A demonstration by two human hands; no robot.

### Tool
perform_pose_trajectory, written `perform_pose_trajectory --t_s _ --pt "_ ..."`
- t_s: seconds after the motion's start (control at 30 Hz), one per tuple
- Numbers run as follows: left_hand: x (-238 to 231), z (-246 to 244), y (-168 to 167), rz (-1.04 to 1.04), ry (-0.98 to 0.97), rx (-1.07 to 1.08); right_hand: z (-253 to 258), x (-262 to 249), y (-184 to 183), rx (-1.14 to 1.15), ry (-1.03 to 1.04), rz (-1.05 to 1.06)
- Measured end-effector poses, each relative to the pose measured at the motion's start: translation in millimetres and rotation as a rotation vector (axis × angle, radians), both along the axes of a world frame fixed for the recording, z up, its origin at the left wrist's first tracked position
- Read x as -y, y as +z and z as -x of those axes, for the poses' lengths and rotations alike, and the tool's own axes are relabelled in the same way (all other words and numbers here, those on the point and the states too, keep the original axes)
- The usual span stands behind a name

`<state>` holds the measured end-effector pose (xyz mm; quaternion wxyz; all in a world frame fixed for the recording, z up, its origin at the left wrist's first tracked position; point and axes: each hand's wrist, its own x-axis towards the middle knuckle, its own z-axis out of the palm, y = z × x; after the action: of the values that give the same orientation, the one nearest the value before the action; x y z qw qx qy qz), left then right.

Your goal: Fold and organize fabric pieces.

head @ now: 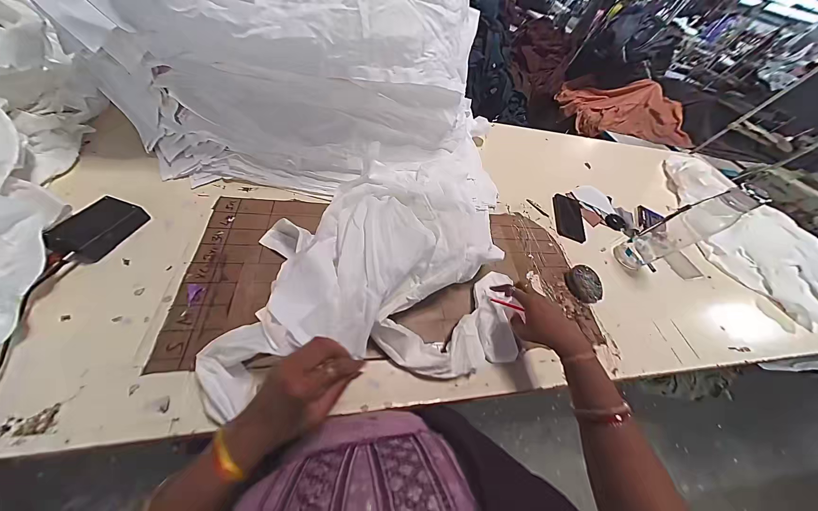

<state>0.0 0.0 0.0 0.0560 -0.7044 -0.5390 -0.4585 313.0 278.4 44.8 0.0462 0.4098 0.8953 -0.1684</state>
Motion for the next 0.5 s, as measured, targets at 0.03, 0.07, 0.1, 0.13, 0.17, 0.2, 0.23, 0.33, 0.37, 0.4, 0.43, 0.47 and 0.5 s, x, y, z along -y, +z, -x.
perform_pose_trajectory --t_s 0.03,0.07,0.1,0.13,0.17,0.2,0.23,0.33,0.37,0.4,0.43,0.47,0.5 --pt "-15.0 -14.4 -5.9 0.021 -0.111 0.042 0.3 -6.9 -11.3 0.087 -0.048 0.011" --pt "-29.9 -27.1 -9.4 0.052 -0.189 0.044 2.5 -12.3 -20.2 0.107 -0.08 0.01" --pt "-43.0 -38.0 -11.5 0.106 -0.231 -0.012 5.3 -15.1 -27.2 0.076 -0.098 -0.005" --pt "-54.7 -46.7 -12.6 0.201 -0.253 -0.11 9.5 -15.3 -28.7 0.034 -0.116 -0.024" --pt "-65.3 -53.2 -11.4 0.349 -0.273 -0.218 13.3 -15.2 -25.6 -0.023 -0.12 -0.054" --pt "-75.1 -57.9 -7.5 0.534 -0.288 -0.299 15.1 -15.3 -20.5 -0.096 -0.114 -0.1" --pt "-85.0 -59.4 -1.3 0.707 -0.299 -0.344 13.8 -14.9 -13.8 -0.182 -0.101 -0.163" --pt "-102.7 -36.8 13.9 0.607 -0.147 -0.361 -7.9 -7.0 17.2 -0.413 -0.071 -0.369" --pt "-106.9 -19.0 22.7 0.506 -0.037 -0.321 -20.3 -5.1 25.8 -0.47 -0.056 -0.445" --pt "-112.2 3.0 31.9 0.384 0.08 -0.267 -32.0 -2.7 33.6 -0.524 -0.036 -0.499" --pt "-117.1 25.3 42.9 0.291 0.188 -0.21 -39.5 1.7 40.7 -0.577 -0.002 -0.525" --pt "-120.8 43.7 57.8 0.238 0.289 -0.181 -41.4 8.2 46.8 -0.624 0.044 -0.526" --pt "-125.3 57.8 71.0 0.196 0.382 -0.198 -37.9 17.3 51.7 -0.659 0.089 -0.51"
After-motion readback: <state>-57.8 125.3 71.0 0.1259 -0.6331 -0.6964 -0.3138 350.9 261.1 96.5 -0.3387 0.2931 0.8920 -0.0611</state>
